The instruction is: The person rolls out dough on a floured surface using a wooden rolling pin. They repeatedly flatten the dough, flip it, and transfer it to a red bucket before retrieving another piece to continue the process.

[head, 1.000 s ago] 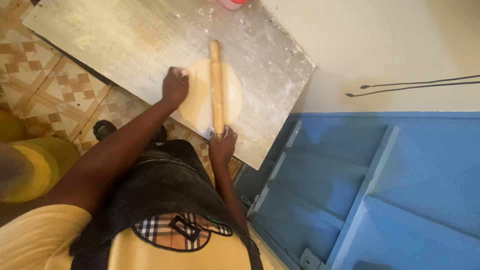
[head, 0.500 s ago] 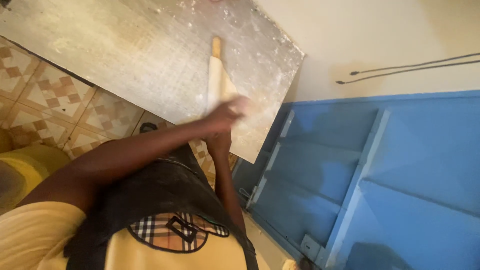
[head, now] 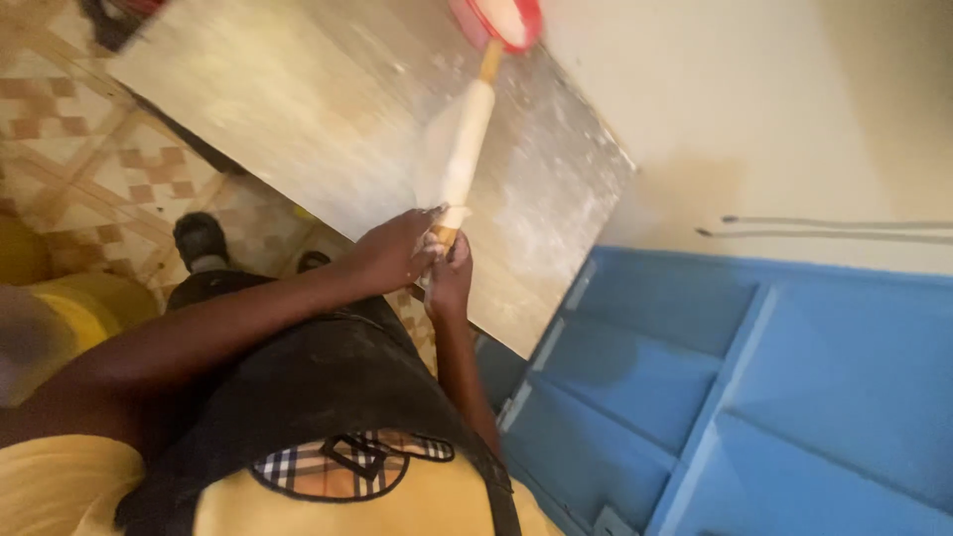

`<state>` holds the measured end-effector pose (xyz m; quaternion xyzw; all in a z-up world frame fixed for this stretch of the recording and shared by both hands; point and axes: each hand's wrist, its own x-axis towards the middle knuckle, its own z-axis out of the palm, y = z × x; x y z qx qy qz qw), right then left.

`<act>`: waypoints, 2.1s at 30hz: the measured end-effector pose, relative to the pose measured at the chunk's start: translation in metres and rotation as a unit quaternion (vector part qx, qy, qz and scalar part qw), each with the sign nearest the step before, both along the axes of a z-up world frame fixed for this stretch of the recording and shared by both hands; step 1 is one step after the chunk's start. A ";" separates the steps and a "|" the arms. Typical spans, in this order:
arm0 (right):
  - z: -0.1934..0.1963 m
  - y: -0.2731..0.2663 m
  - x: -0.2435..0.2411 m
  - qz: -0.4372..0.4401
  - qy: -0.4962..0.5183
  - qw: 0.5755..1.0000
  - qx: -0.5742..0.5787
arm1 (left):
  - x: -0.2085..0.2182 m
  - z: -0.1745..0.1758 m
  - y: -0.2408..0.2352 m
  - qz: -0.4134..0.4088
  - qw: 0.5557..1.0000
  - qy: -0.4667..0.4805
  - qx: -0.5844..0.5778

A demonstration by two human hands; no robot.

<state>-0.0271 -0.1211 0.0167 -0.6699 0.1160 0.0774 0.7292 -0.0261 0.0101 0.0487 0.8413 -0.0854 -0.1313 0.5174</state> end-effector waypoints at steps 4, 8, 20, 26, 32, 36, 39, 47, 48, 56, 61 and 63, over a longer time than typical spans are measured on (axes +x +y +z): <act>0.022 0.071 0.019 0.087 0.001 0.996 0.012 | -0.004 0.030 0.073 0.064 0.991 -0.064 0.094; 0.014 0.153 0.048 0.167 0.029 0.984 -0.056 | -0.014 0.048 0.166 0.159 0.974 -0.109 0.116; -0.006 0.356 0.171 0.158 0.057 0.966 0.199 | -0.148 -0.060 0.469 0.405 0.894 0.117 0.153; -0.041 0.410 0.242 0.137 -0.435 0.792 -0.406 | -0.196 -0.054 0.522 0.468 0.831 0.211 0.215; -0.076 0.479 0.214 0.195 -0.490 0.692 -0.493 | -0.129 -0.021 0.520 0.491 0.814 0.281 0.132; -0.096 0.451 0.214 0.106 -0.289 0.812 -0.495 | -0.103 -0.090 0.523 0.432 0.863 0.218 0.146; -0.078 0.419 0.207 0.092 -0.254 0.853 -0.447 | -0.049 -0.079 0.531 0.404 0.873 0.243 0.128; -0.108 0.341 0.152 -0.032 0.036 0.817 -0.575 | 0.064 -0.024 0.562 0.223 0.925 0.266 0.154; -0.115 0.339 0.145 -0.040 0.041 0.818 -0.572 | 0.075 -0.026 0.567 0.215 0.927 0.264 0.158; -0.120 0.364 0.109 -0.029 -0.018 0.578 -0.815 | 0.139 -0.042 0.630 0.126 0.975 0.163 0.084; -0.045 0.431 0.132 -0.136 0.097 0.641 -0.749 | 0.229 -0.135 0.626 0.176 0.975 -0.110 0.085; -0.042 0.441 0.143 -0.134 0.121 0.688 -0.703 | 0.270 -0.172 0.603 0.233 0.906 -0.337 0.108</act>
